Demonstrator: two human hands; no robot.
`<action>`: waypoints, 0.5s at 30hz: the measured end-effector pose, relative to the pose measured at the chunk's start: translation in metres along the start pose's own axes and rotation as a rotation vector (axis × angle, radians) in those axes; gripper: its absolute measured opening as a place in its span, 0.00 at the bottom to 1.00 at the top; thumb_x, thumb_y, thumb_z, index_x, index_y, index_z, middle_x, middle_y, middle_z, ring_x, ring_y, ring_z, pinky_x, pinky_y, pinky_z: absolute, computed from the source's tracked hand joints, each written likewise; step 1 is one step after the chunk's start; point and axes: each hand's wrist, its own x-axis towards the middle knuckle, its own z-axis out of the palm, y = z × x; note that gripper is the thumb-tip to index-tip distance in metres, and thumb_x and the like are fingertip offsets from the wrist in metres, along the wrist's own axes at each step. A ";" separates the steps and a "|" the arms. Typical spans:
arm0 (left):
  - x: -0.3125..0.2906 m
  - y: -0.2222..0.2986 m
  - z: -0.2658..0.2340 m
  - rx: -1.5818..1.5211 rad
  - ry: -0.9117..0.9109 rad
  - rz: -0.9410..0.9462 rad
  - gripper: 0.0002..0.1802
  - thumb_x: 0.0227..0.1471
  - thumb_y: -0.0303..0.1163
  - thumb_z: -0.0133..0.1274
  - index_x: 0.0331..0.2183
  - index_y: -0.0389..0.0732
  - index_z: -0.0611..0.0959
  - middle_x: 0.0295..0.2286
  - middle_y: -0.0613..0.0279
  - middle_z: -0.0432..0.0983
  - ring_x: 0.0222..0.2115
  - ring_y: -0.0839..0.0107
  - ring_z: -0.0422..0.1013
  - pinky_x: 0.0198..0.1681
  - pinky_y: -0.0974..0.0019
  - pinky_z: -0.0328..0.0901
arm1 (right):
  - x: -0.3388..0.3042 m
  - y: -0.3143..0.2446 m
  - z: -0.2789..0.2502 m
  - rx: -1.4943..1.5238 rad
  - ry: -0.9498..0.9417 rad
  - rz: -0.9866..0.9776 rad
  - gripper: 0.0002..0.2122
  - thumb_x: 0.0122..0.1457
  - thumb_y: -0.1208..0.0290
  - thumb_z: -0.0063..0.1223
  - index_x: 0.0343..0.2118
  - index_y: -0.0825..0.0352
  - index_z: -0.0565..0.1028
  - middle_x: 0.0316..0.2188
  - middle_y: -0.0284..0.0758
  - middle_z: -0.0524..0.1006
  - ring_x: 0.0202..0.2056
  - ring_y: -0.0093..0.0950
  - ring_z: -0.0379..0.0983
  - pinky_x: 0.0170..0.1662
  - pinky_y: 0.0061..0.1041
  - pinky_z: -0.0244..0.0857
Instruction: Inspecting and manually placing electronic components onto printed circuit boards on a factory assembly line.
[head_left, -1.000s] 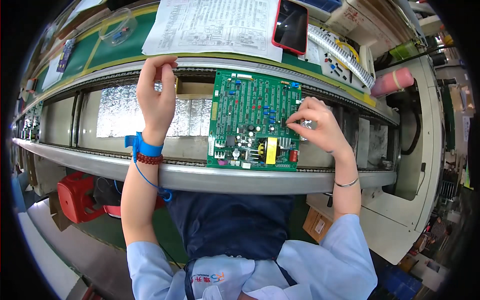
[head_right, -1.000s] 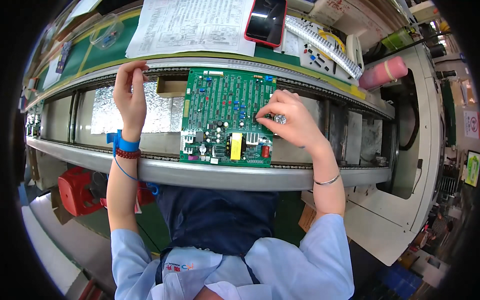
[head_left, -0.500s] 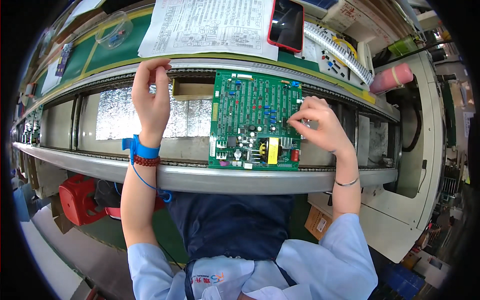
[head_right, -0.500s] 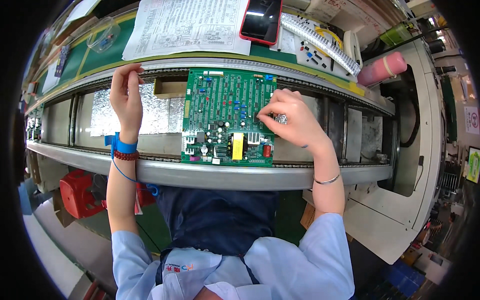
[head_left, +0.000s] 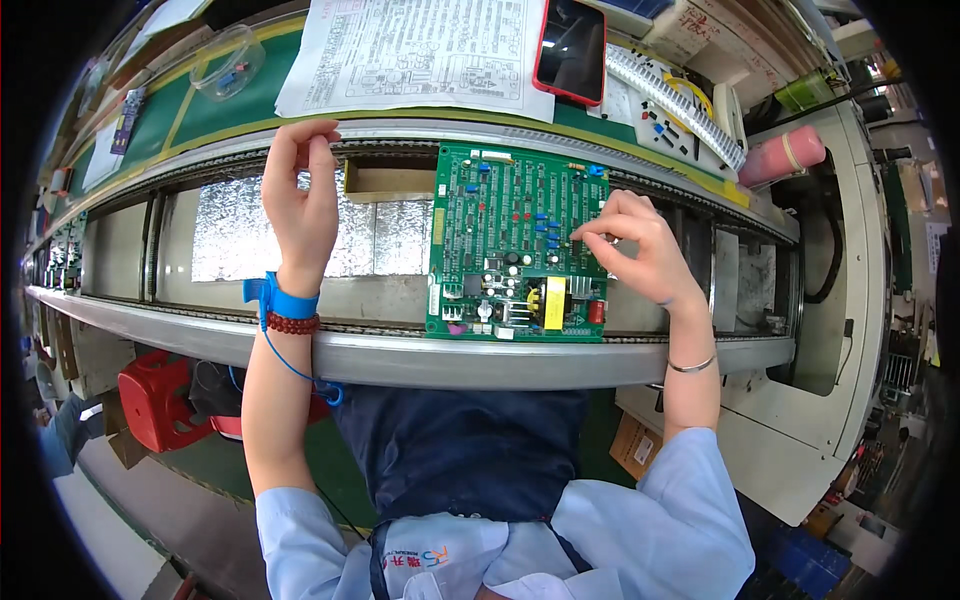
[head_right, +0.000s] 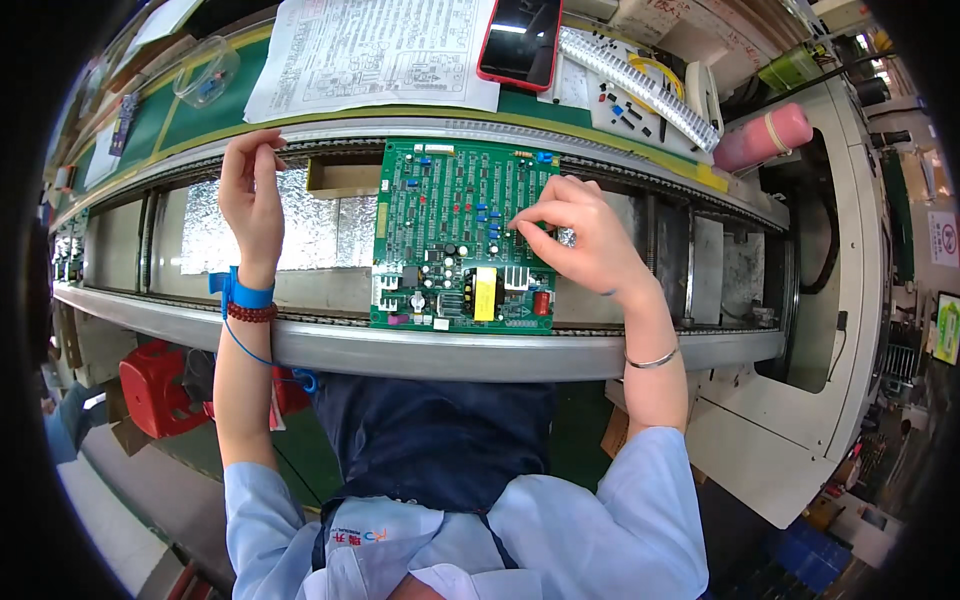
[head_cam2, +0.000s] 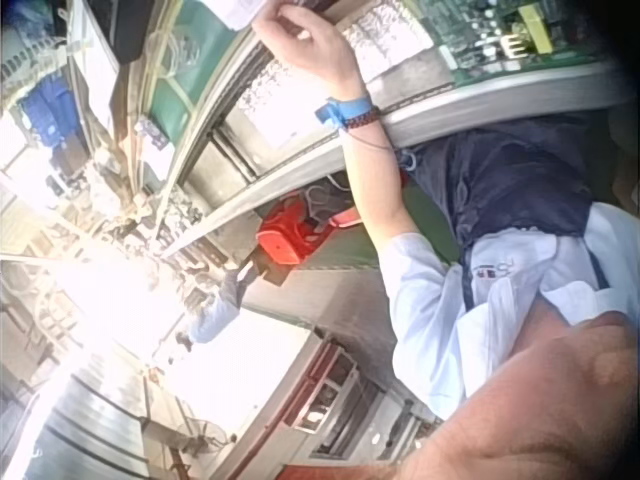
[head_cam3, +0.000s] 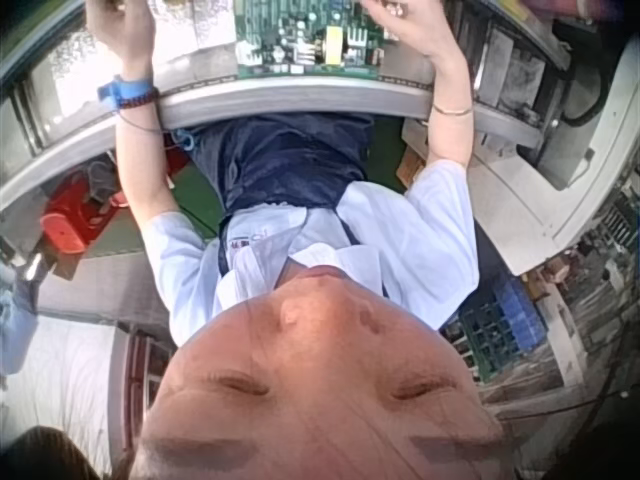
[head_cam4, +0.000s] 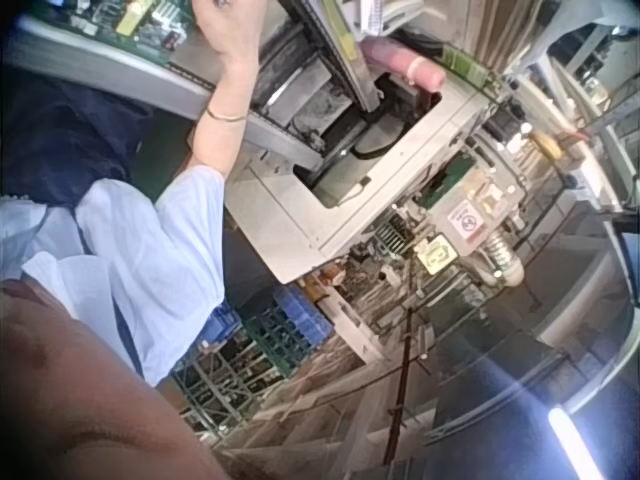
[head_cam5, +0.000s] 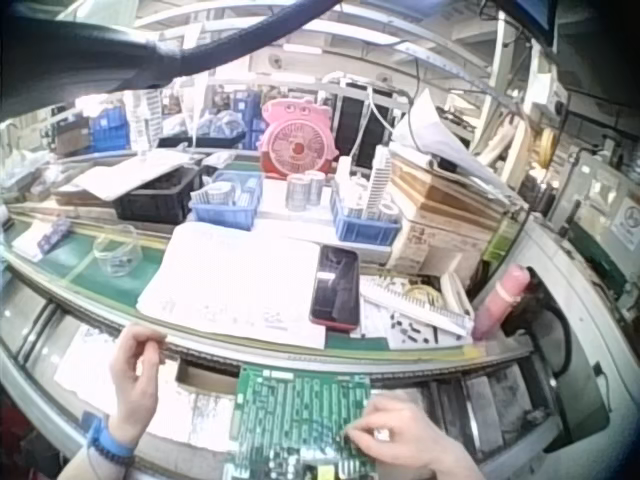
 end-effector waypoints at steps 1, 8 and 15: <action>0.000 0.000 0.000 0.008 0.002 -0.004 0.09 0.57 0.24 0.41 0.36 0.34 0.75 0.31 0.63 0.73 0.27 0.82 0.65 0.32 0.78 0.61 | 0.000 0.000 0.001 0.000 0.000 0.000 0.05 0.47 0.77 0.53 0.27 0.66 0.79 0.20 0.30 0.66 0.26 0.25 0.62 0.33 0.23 0.53; 0.000 -0.001 0.000 -0.002 0.009 0.008 0.08 0.57 0.24 0.41 0.36 0.34 0.75 0.31 0.63 0.73 0.27 0.82 0.66 0.32 0.78 0.61 | 0.002 -0.001 0.003 -0.005 -0.024 -0.011 0.05 0.49 0.76 0.51 0.28 0.67 0.78 0.20 0.30 0.65 0.26 0.25 0.61 0.33 0.24 0.54; 0.000 -0.002 -0.004 -0.016 0.008 0.012 0.08 0.57 0.23 0.41 0.36 0.34 0.75 0.31 0.63 0.73 0.27 0.82 0.66 0.32 0.78 0.61 | 0.004 -0.003 0.005 -0.054 -0.017 0.026 0.09 0.53 0.75 0.47 0.35 0.67 0.78 0.22 0.32 0.62 0.28 0.27 0.59 0.37 0.24 0.52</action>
